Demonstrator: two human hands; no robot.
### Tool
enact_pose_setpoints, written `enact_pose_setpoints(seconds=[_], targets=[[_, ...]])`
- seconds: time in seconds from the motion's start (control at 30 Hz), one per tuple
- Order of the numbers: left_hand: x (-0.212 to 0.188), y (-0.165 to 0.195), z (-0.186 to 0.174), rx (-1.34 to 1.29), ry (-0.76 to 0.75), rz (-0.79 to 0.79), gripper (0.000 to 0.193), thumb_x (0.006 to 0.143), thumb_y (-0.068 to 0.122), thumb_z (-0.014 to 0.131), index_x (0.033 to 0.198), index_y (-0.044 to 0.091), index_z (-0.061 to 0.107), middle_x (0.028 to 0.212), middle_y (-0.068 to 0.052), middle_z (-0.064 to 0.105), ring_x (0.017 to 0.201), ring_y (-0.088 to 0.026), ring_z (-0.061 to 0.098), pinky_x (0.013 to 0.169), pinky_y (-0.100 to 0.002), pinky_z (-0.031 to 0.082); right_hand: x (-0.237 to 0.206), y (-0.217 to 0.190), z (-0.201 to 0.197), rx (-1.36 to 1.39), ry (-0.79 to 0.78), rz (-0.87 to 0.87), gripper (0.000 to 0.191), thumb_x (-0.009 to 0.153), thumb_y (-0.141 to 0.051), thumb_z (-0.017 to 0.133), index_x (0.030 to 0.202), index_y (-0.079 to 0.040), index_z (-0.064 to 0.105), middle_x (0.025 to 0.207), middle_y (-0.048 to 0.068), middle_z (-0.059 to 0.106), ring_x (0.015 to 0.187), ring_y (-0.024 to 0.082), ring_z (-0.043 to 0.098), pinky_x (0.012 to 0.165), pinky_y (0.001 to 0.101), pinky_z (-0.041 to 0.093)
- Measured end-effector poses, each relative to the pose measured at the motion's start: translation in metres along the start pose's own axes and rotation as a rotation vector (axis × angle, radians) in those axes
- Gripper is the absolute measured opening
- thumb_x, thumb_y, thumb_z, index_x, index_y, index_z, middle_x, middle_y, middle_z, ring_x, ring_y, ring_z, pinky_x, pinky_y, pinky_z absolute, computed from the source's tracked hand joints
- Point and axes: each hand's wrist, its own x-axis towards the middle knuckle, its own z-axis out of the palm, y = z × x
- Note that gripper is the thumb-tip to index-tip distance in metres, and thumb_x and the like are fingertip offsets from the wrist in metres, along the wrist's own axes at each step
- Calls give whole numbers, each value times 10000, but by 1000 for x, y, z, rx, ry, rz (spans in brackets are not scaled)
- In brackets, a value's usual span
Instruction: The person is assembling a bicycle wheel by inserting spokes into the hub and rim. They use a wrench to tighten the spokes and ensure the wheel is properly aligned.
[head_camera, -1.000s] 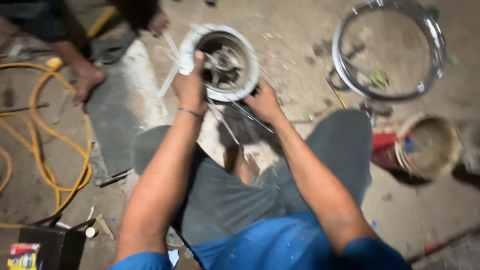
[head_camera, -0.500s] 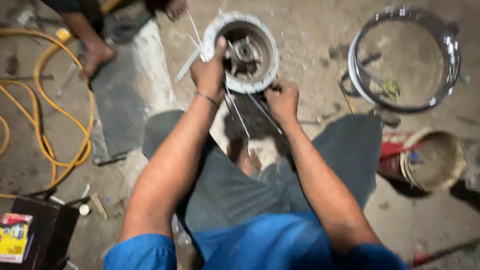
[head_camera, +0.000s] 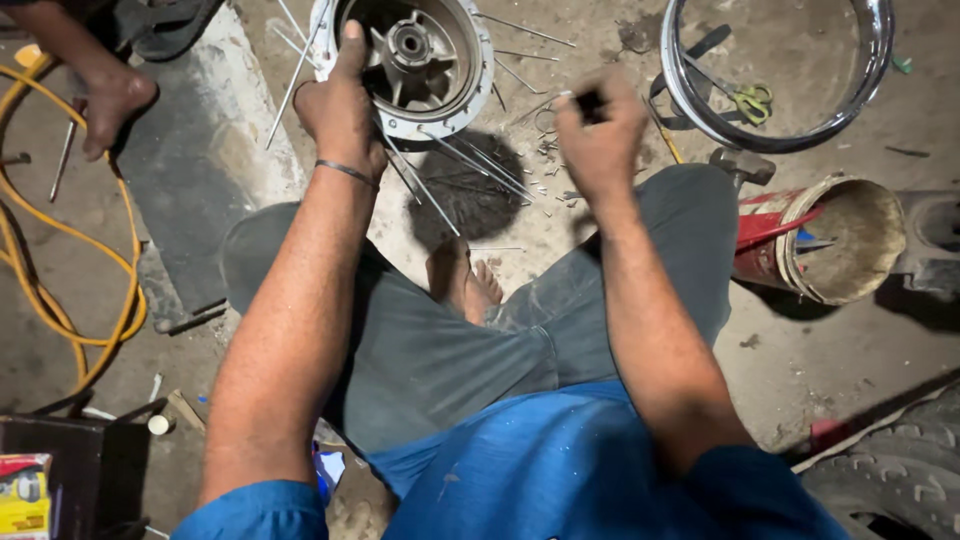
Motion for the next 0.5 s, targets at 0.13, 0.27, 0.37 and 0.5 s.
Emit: enact_pose_setpoints(seconds=[0.13,0.27,0.37,0.5], targets=[[-5,2,3,-50,-55,-19,434,845,145,812,1139,-132,653,1029,-181,729,839,-279,739,730,-432,651,-13,14,22,-56,-134,49,115,906,-26,754,993,-34,678,887,38,720,803,100,684,716,259,563],[-5,4,4,-10,-52,3,433,861,137,811,1159,-140,663,1067,-182,739,877,-269,746,765,-416,646,-24,25,35,-39,-387,153,121,907,-66,791,981,-36,700,834,33,711,736,99,636,658,251,518],[-4,4,4,-6,-39,-9,437,854,140,813,1158,-135,658,1067,-183,740,877,-270,750,768,-416,651,-29,23,37,213,-657,346,165,878,-63,771,996,-28,662,818,16,671,729,60,616,627,232,508],[-4,3,2,-20,-50,-18,428,854,144,811,1142,-135,660,1058,-194,735,869,-280,749,753,-425,655,-15,14,16,267,-782,323,185,870,-20,772,1014,-4,658,848,17,635,705,55,575,589,232,481]])
